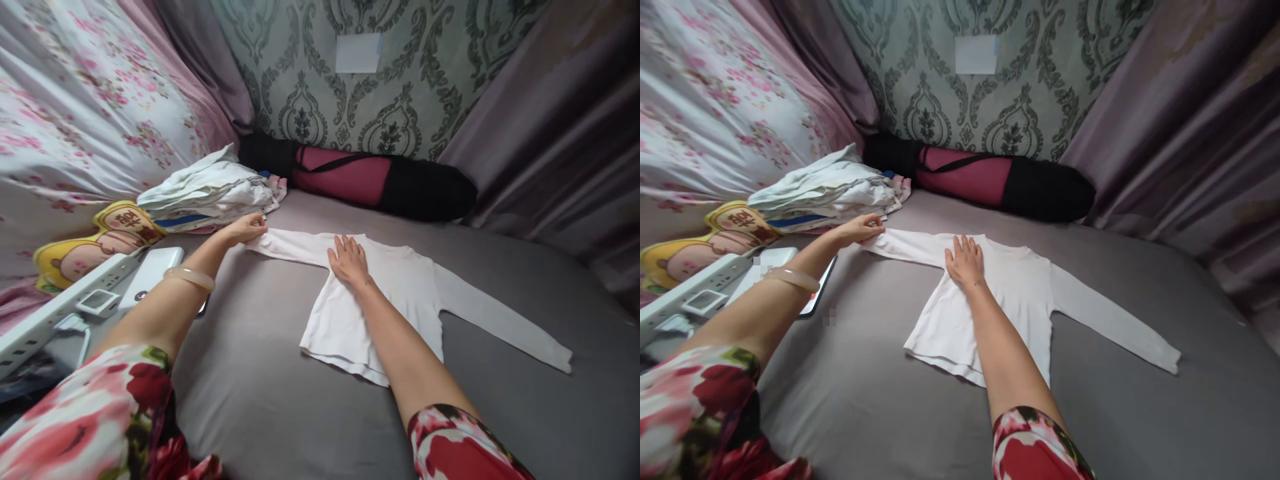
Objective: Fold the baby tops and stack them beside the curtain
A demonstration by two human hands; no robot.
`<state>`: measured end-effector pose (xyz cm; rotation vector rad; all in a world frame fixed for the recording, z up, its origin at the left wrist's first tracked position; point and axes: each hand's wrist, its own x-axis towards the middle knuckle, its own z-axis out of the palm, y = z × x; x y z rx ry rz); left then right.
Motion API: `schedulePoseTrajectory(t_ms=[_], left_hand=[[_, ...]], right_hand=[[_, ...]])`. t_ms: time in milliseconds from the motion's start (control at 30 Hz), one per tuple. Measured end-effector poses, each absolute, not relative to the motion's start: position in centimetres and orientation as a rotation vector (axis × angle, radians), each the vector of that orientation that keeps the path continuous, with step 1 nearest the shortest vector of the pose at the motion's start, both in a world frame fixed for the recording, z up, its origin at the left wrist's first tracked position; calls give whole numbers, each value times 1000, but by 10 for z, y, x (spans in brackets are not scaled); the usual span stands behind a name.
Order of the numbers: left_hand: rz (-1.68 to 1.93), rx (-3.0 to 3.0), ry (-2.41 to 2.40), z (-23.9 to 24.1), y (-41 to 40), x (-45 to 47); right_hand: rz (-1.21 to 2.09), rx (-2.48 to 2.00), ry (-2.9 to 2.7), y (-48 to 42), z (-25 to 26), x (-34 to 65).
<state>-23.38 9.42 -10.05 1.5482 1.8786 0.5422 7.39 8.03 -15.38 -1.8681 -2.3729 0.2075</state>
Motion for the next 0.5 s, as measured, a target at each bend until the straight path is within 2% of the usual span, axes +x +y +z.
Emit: schedulePoseTrajectory(t_ms=[233, 500], left_hand=[[326, 1931, 2274, -115, 85, -222], [-72, 2063, 2423, -125, 66, -211]], right_hand=[[200, -1867, -2362, 79, -153, 74], [247, -1856, -2350, 79, -152, 74]])
